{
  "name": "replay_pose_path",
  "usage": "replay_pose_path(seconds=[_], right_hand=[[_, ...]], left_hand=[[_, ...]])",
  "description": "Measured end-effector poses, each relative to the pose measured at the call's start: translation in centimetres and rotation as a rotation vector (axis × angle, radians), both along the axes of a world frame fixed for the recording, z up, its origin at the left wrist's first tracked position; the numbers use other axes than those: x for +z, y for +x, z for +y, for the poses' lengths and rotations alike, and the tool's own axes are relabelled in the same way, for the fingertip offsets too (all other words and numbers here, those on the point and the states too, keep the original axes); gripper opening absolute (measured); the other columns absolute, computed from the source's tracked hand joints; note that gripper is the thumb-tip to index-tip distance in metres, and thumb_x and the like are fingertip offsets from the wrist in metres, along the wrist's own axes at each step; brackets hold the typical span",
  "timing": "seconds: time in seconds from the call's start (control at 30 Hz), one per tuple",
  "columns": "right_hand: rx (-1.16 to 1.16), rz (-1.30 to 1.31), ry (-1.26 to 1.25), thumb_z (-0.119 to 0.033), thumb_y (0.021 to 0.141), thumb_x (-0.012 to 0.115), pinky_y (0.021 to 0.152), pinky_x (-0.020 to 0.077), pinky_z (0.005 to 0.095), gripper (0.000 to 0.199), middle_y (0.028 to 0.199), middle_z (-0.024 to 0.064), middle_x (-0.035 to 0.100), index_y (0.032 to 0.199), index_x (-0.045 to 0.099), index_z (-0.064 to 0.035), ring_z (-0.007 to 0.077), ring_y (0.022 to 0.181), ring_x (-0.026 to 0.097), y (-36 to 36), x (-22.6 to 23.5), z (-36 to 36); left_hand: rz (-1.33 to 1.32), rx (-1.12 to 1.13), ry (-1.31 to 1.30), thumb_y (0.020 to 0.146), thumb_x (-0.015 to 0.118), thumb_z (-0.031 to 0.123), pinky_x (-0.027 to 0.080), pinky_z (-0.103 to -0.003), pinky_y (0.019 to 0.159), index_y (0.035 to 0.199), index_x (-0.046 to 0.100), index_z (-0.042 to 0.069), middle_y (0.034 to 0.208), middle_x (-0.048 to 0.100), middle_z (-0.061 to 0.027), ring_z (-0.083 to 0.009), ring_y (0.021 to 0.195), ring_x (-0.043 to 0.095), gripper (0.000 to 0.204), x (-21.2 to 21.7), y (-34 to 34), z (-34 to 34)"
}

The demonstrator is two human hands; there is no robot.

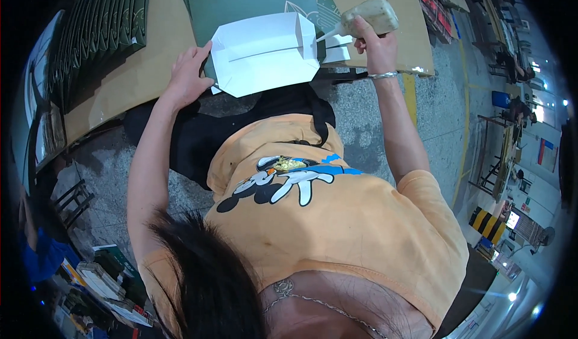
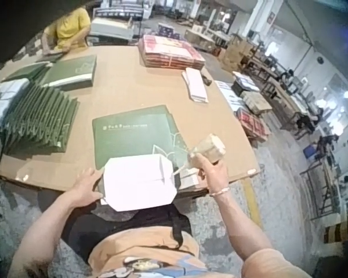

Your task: Folding and gluing large green paper folders at a work table in a factory setting.

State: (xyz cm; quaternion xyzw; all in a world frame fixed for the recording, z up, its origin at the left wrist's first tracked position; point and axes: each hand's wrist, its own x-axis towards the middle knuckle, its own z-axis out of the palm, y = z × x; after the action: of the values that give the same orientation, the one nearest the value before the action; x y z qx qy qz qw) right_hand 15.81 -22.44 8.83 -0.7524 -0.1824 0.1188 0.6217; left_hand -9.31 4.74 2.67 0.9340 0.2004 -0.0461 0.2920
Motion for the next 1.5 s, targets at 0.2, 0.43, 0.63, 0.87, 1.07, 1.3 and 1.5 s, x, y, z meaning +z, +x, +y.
replay_pose_path(seconds=[0.2, 0.43, 0.63, 0.87, 1.07, 1.3, 1.5], right_hand=[[0.016, -0.096, 0.026, -0.025, 0.076, 0.078, 0.043, 0.0439, 0.0204, 0.038, 0.074, 0.0049, 0.065, 0.097, 0.058, 0.0002, 0.0072, 0.051, 0.056, 0.6, -0.1, 2.7], [0.055, -0.108, -0.031, -0.027, 0.074, 0.080, 0.046, 0.0453, 0.0207, 0.045, 0.078, 0.0060, 0.066, 0.101, 0.058, 0.0021, 0.0072, 0.054, 0.057, 1.1, -0.7, 4.1], [0.016, -0.175, -0.041, -0.027, 0.075, 0.079, 0.051, 0.0484, 0.0225, 0.048, 0.083, 0.0077, 0.066, 0.105, 0.057, 0.0036, 0.0090, 0.059, 0.059, 1.6, -0.4, 5.3], [0.074, -0.158, -0.084, -0.025, 0.075, 0.079, 0.050, 0.0474, 0.0225, 0.047, 0.083, 0.0079, 0.066, 0.106, 0.057, 0.0041, 0.0091, 0.058, 0.059, 1.6, -1.3, 4.2], [0.021, -0.055, 0.072, -0.022, 0.076, 0.077, 0.042, 0.0416, 0.0223, 0.034, 0.070, 0.0049, 0.063, 0.094, 0.061, 0.0015, 0.0081, 0.049, 0.054, 1.7, 0.4, 3.4], [-0.369, 0.250, -0.252, -0.052, 0.074, 0.072, 0.034, 0.0350, 0.0254, 0.051, 0.062, 0.0072, 0.059, 0.078, 0.063, -0.0017, 0.0126, 0.039, 0.050, 10.6, -2.1, -2.7], [-0.464, 0.308, -0.714, -0.050, 0.078, 0.068, 0.046, 0.0468, 0.0333, 0.054, 0.070, 0.0135, 0.063, 0.082, 0.063, 0.0037, 0.0210, 0.052, 0.060, 14.4, -5.8, -7.0]], left_hand=[[-0.022, 0.003, 0.001, 0.068, 0.069, 0.009, 0.032, -0.038, 0.105, 0.143, 0.036, 0.010, 0.121, 0.048, -0.0121, -0.0301, 0.119, 0.043, 0.082, 0.1, -0.2, -0.1], [-0.025, -0.002, -0.003, 0.067, 0.069, 0.009, 0.031, -0.038, 0.105, 0.144, 0.035, 0.011, 0.121, 0.047, -0.0119, -0.0300, 0.119, 0.042, 0.084, -0.4, -0.3, 0.0], [-0.005, -0.003, -0.017, 0.067, 0.069, 0.010, 0.030, -0.039, 0.105, 0.144, 0.034, 0.012, 0.121, 0.047, -0.0122, -0.0299, 0.120, 0.042, 0.085, -0.1, -0.2, 0.1], [0.016, 0.000, -0.020, 0.067, 0.069, 0.010, 0.030, -0.039, 0.106, 0.145, 0.033, 0.012, 0.123, 0.046, -0.0123, -0.0301, 0.119, 0.041, 0.085, 0.1, 0.0, 0.2], [-0.003, 0.013, -0.014, 0.067, 0.068, 0.010, 0.031, -0.039, 0.105, 0.144, 0.035, 0.012, 0.122, 0.047, -0.0120, -0.0303, 0.118, 0.043, 0.083, 0.3, -0.2, -0.2], [-0.039, 0.064, -0.155, 0.069, 0.068, 0.013, 0.034, -0.038, 0.102, 0.141, 0.039, 0.009, 0.115, 0.052, -0.0104, -0.0294, 0.112, 0.047, 0.077, -0.5, 0.3, 0.7], [-0.065, 0.213, -0.523, 0.072, 0.069, 0.010, 0.044, -0.033, 0.087, 0.137, 0.042, 0.004, 0.103, 0.052, -0.0104, -0.0239, 0.096, 0.051, 0.071, -2.3, 1.7, 2.6]])
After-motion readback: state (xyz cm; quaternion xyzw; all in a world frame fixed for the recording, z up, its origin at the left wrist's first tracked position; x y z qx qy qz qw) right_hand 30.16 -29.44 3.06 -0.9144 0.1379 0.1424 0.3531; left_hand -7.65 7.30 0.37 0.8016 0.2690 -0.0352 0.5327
